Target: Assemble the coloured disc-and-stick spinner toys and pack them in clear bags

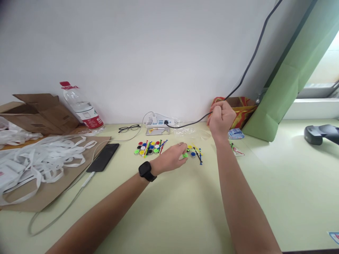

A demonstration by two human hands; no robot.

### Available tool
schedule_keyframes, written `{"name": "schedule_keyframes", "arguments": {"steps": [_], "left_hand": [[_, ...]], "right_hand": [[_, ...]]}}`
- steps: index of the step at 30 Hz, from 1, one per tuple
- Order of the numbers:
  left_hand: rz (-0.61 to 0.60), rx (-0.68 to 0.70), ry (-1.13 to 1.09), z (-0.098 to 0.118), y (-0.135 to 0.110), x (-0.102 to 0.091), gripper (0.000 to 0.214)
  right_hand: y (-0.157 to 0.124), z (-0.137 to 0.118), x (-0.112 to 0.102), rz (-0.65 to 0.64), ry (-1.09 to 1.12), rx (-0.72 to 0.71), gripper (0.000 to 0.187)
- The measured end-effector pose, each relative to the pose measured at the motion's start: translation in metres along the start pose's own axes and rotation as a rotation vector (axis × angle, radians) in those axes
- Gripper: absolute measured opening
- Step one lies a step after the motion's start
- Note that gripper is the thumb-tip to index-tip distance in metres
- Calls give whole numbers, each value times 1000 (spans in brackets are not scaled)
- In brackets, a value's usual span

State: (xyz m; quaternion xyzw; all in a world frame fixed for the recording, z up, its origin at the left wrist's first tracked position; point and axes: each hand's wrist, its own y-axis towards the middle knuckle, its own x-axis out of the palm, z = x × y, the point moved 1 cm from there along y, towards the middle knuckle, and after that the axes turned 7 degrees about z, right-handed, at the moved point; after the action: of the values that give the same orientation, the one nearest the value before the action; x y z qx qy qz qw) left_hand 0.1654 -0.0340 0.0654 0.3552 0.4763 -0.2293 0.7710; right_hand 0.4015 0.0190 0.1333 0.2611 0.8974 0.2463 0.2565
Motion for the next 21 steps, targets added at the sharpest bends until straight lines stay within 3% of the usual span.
{"name": "schedule_keyframes", "arguments": {"steps": [1,2,6,8,12,15,19,21], "left_hand": [[8,-3,-61,-2,0,-8,6],[9,-12,-108,-4,-1,-16,11],[51,-121,-223,-20,-7,-44,26],[73,-168,-264,-29,-12,-52,28],[94,-212,-297,-41,-22,-63,29],[72,-238,-405,-49,-26,-69,25],[68,-334,-503,-62,-28,-73,42],[94,-334,-514,-66,-28,-73,39]], "right_hand": [[-4,-9,0,16,20,6,44],[-8,-18,2,-123,34,-6,40],[-31,-44,15,-945,-25,70,44],[-39,-52,23,-1124,-46,36,45],[-47,-62,37,-1124,-42,-129,38],[-50,-65,39,-1076,-74,-159,32],[-53,-68,34,-1032,-76,-200,26],[-54,-71,34,-1024,-50,-232,27]]}}
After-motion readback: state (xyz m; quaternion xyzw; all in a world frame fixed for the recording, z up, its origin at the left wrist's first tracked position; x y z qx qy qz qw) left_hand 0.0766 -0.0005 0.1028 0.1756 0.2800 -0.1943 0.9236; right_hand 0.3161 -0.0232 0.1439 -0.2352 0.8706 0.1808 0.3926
